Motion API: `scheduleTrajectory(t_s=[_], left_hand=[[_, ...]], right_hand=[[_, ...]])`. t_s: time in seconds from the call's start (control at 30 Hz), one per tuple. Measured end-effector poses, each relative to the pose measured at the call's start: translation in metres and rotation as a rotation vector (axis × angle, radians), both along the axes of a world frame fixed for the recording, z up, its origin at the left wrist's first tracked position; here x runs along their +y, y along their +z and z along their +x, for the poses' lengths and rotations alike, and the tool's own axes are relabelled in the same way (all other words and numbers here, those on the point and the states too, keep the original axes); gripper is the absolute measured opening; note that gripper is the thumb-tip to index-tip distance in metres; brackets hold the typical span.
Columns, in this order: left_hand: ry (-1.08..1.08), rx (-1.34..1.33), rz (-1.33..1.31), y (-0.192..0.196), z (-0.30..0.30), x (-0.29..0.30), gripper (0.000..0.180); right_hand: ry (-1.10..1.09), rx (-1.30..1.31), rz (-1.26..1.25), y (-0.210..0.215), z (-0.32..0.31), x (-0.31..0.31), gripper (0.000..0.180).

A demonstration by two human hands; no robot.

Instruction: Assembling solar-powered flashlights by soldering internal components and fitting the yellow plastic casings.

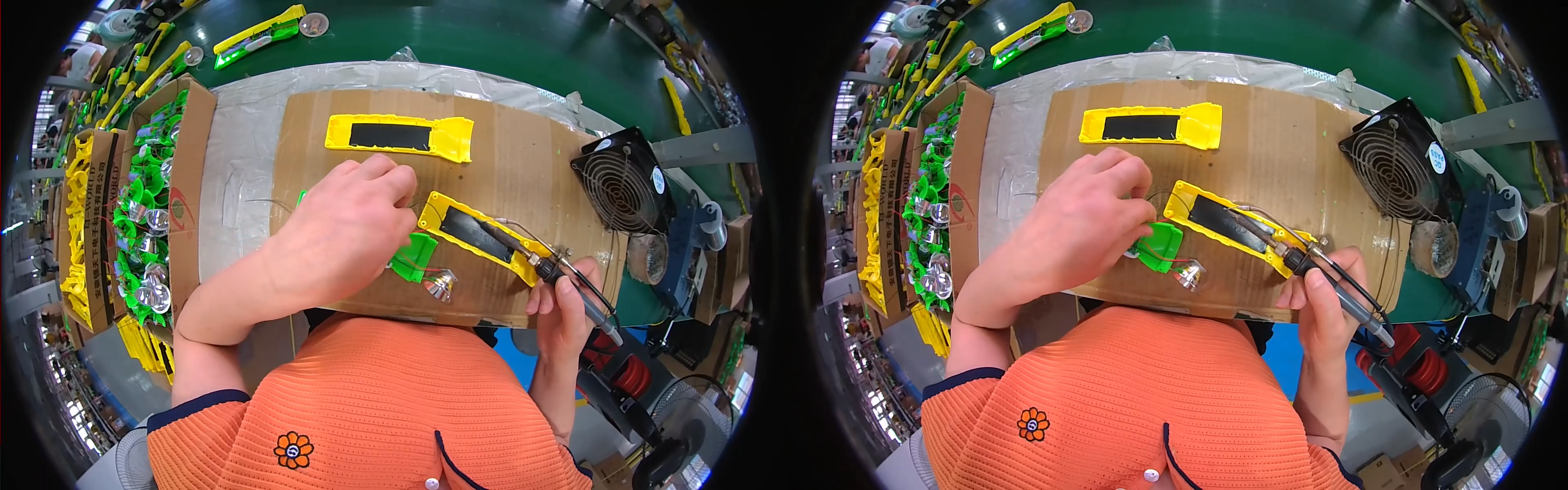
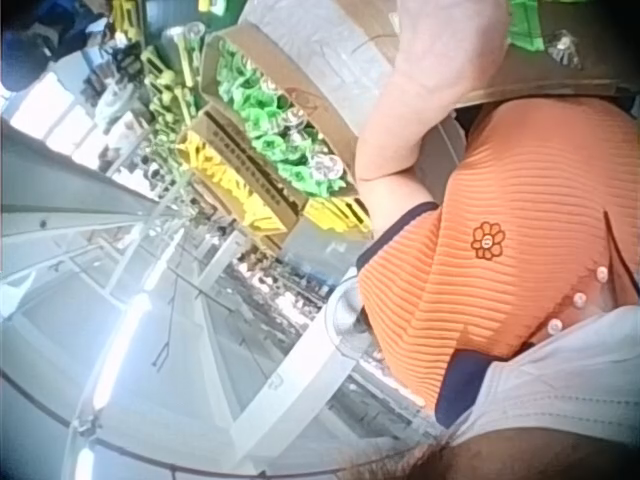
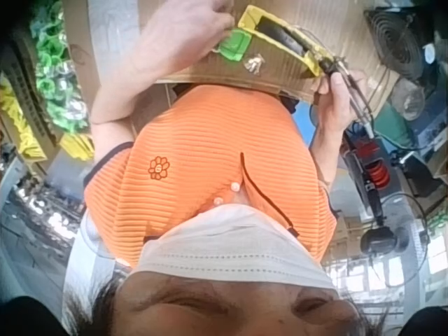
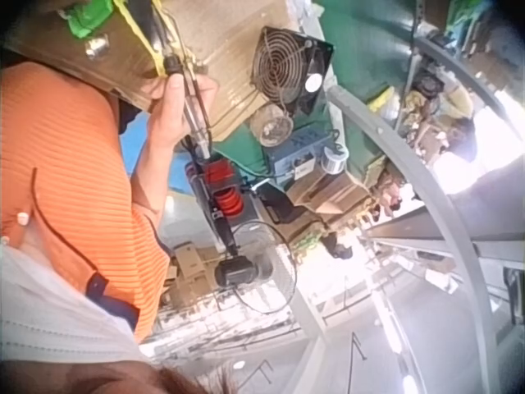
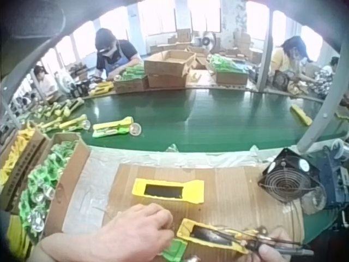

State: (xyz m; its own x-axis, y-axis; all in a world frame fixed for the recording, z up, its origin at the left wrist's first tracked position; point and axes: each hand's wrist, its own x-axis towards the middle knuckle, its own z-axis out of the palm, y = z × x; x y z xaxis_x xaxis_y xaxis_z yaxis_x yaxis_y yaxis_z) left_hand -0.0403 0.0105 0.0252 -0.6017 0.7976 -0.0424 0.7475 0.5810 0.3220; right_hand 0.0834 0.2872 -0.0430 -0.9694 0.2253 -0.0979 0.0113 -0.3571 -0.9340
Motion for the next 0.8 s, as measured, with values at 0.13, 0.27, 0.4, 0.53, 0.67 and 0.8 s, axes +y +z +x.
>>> scheduleTrajectory(t_s=[0.13,0.27,0.4,0.53,0.67,0.8], left_hand=[[0.068,-0.032,0.089,-0.004,0.006,-0.002,0.01],[0.0,0.024,0.287,-0.02,0.023,0.017,0.012],[0.006,0.114,0.341,-0.031,0.025,0.036,0.009],[0.037,-0.033,0.403,-0.044,0.021,0.044,0.008],[0.147,-0.123,0.457,-0.048,0.021,0.05,0.01],[0.185,-0.202,0.445,-0.044,0.02,0.053,0.01]], right_hand=[[-0.104,-0.059,-0.196,0.001,0.0,-0.016,0.015],[-0.085,-0.068,-0.224,-0.003,-0.005,-0.037,0.012],[-0.11,0.026,-0.274,-0.007,0.004,-0.025,0.017],[-0.061,0.043,-0.176,-0.01,0.013,0.008,0.018],[0.048,0.041,-0.086,-0.002,0.012,0.027,0.02],[0.081,0.002,-0.097,0.002,0.007,0.034,0.02]])
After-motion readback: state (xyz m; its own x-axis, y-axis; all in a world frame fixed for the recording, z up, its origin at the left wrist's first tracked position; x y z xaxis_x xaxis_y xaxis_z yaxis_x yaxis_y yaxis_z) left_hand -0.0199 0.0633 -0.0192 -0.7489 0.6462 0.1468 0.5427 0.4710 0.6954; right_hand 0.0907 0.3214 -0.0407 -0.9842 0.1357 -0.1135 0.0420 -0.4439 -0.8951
